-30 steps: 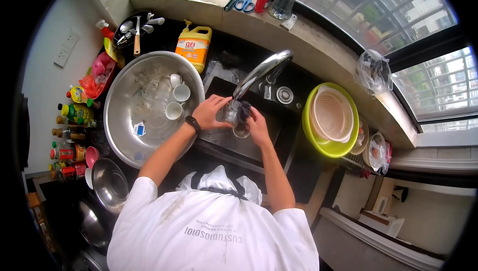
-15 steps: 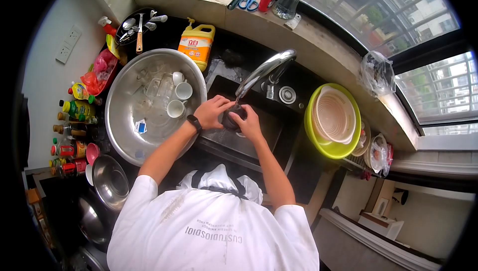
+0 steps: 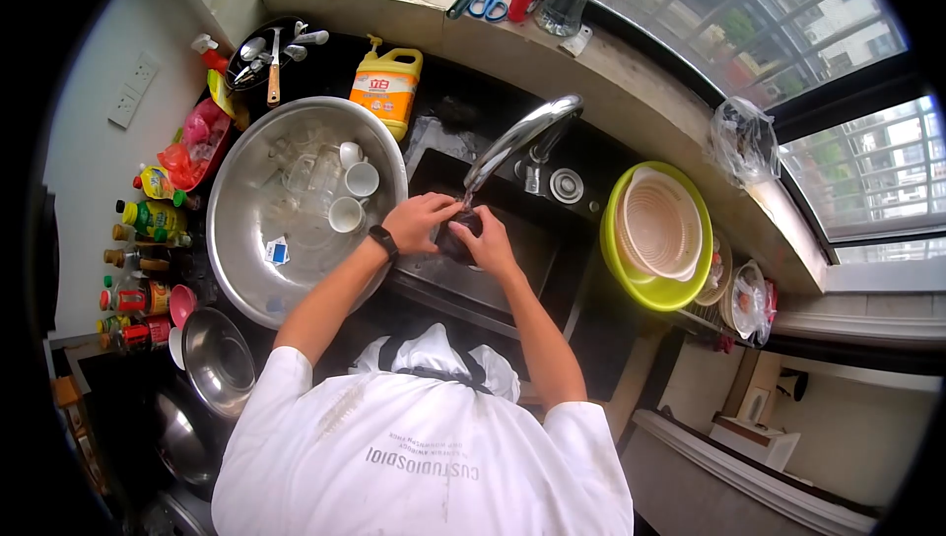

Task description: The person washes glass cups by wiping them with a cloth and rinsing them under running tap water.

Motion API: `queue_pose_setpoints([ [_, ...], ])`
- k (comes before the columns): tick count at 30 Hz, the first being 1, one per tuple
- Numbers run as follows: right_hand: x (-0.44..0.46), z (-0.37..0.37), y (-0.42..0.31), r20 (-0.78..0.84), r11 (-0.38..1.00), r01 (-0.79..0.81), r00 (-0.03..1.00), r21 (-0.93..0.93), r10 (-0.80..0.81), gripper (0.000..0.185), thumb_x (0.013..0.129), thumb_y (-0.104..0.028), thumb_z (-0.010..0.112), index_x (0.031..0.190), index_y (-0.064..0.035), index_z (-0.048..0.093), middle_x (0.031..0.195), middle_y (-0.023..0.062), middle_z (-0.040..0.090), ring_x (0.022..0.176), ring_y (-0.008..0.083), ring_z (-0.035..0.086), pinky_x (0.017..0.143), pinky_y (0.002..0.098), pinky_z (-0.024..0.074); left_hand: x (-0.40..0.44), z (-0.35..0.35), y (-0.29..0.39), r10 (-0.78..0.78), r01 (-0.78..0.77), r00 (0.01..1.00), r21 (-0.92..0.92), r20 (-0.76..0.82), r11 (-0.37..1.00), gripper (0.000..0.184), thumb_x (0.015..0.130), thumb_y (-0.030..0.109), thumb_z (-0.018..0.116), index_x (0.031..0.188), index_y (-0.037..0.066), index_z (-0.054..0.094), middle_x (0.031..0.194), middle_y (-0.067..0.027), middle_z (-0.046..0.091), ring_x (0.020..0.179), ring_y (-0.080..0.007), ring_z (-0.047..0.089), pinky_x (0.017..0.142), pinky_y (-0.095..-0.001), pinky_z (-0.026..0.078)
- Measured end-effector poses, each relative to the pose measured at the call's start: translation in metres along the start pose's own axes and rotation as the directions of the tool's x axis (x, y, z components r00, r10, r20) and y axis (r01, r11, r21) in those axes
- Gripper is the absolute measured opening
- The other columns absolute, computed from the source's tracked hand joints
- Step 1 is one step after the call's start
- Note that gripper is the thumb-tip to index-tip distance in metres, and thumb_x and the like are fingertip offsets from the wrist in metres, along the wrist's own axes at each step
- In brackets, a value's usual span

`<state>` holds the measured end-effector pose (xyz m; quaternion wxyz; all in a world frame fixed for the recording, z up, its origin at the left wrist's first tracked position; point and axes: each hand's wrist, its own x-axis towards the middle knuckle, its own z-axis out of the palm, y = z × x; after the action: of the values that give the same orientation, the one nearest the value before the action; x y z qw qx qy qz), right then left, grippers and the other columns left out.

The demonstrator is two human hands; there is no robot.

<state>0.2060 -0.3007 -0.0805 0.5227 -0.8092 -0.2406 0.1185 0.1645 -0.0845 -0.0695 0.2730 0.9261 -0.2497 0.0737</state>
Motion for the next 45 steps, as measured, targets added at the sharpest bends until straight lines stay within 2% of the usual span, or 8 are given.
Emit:
queue_pose_setpoints([
  [2,0.005,0.002,0.01,-0.033,0.98,-0.2,0.979,0.004,0.2,0.034,0.1,-0.033,0.066,0.101,0.0015,0.064,0.083,0.0126,0.068,0.077,0.0179,0.063,0.072,0.0353,0.0496,-0.001,0.003,0.001,0.037,-0.037,0.999,-0.068,-0.012,0.997,0.086,0.064,0.034,0.091,0.139,0.01,0.056,0.129,-0.0123,0.06,0.117,-0.032,0.06,0.099,-0.0412,0.052],
  [7,0.015,0.003,0.026,-0.104,0.985,-0.15,0.984,-0.079,0.142,0.041,0.106,-0.038,0.055,0.097,0.0006,0.067,0.08,0.0088,0.067,0.075,0.0133,0.059,0.069,0.033,0.0471,0.001,-0.003,0.005,0.015,-0.019,0.999,-0.072,-0.052,0.997,0.087,0.066,0.038,0.09,0.14,0.008,0.054,0.13,-0.0124,0.061,0.117,-0.0316,0.061,0.099,-0.0411,0.052],
  [12,0.005,-0.007,0.027,0.051,0.685,-0.33,0.918,0.649,0.394,0.038,0.108,-0.036,0.055,0.099,-0.0008,0.066,0.092,-0.0004,0.067,0.086,0.0085,0.061,0.078,0.0275,0.0486,0.003,-0.004,0.005,-0.072,0.07,0.997,-0.113,-0.013,0.991,0.086,0.073,0.044,0.087,0.143,0.007,0.054,0.136,-0.0122,0.06,0.12,-0.0307,0.06,0.1,-0.0411,0.05],
  [19,-0.005,-0.016,0.02,0.158,0.873,-0.287,0.957,0.394,0.243,0.053,0.086,-0.016,0.084,0.126,-0.0023,0.052,0.109,0.0042,0.065,0.098,0.0106,0.063,0.084,0.027,0.0515,0.001,-0.001,0.003,-0.036,0.033,0.999,-0.084,-0.034,0.996,0.085,0.072,0.045,0.086,0.143,0.008,0.055,0.134,-0.0117,0.062,0.119,-0.0305,0.061,0.1,-0.0412,0.051],
  [29,0.01,-0.007,0.017,-0.114,0.95,-0.31,0.946,-0.044,0.303,0.037,0.101,-0.035,0.064,0.09,0.0003,0.062,0.077,0.0011,0.063,0.073,0.0082,0.054,0.065,0.0299,0.0442,-0.001,-0.001,0.004,-0.012,0.007,0.997,-0.062,-0.07,0.998,0.084,0.07,0.042,0.088,0.14,0.008,0.058,0.13,-0.0107,0.063,0.117,-0.029,0.061,0.097,-0.0392,0.054],
  [32,0.014,-0.006,0.038,-0.034,0.969,-0.233,0.971,0.085,0.237,0.04,0.094,-0.036,0.073,0.099,0.0015,0.062,0.084,0.0143,0.066,0.078,0.0181,0.064,0.068,0.0358,0.0508,0.0,-0.003,0.004,-0.017,0.013,0.997,-0.05,-0.079,0.999,0.084,0.07,0.043,0.088,0.14,0.007,0.058,0.13,-0.0103,0.063,0.117,-0.0287,0.061,0.097,-0.039,0.054],
  [38,0.0,-0.026,0.001,0.2,0.963,-0.258,0.95,0.074,0.239,0.069,0.075,-0.038,0.091,0.12,-0.0021,0.053,0.103,0.0106,0.066,0.09,0.0193,0.065,0.083,0.0332,0.0546,0.001,-0.001,0.004,-0.011,0.008,0.998,-0.041,-0.057,0.999,0.085,0.069,0.044,0.088,0.139,0.007,0.058,0.13,-0.0099,0.063,0.114,-0.0288,0.061,0.096,-0.0395,0.054],
  [45,0.003,-0.021,0.009,0.203,0.974,-0.226,0.955,0.033,0.215,0.064,0.077,-0.038,0.09,0.116,0.0008,0.058,0.097,0.0146,0.069,0.085,0.0211,0.067,0.08,0.0349,0.0555,0.0,0.002,0.001,0.01,-0.011,1.0,-0.026,-0.029,1.0,0.082,0.068,0.041,0.089,0.136,0.007,0.059,0.132,-0.0091,0.063,0.112,-0.0279,0.061,0.095,-0.0393,0.054],
])
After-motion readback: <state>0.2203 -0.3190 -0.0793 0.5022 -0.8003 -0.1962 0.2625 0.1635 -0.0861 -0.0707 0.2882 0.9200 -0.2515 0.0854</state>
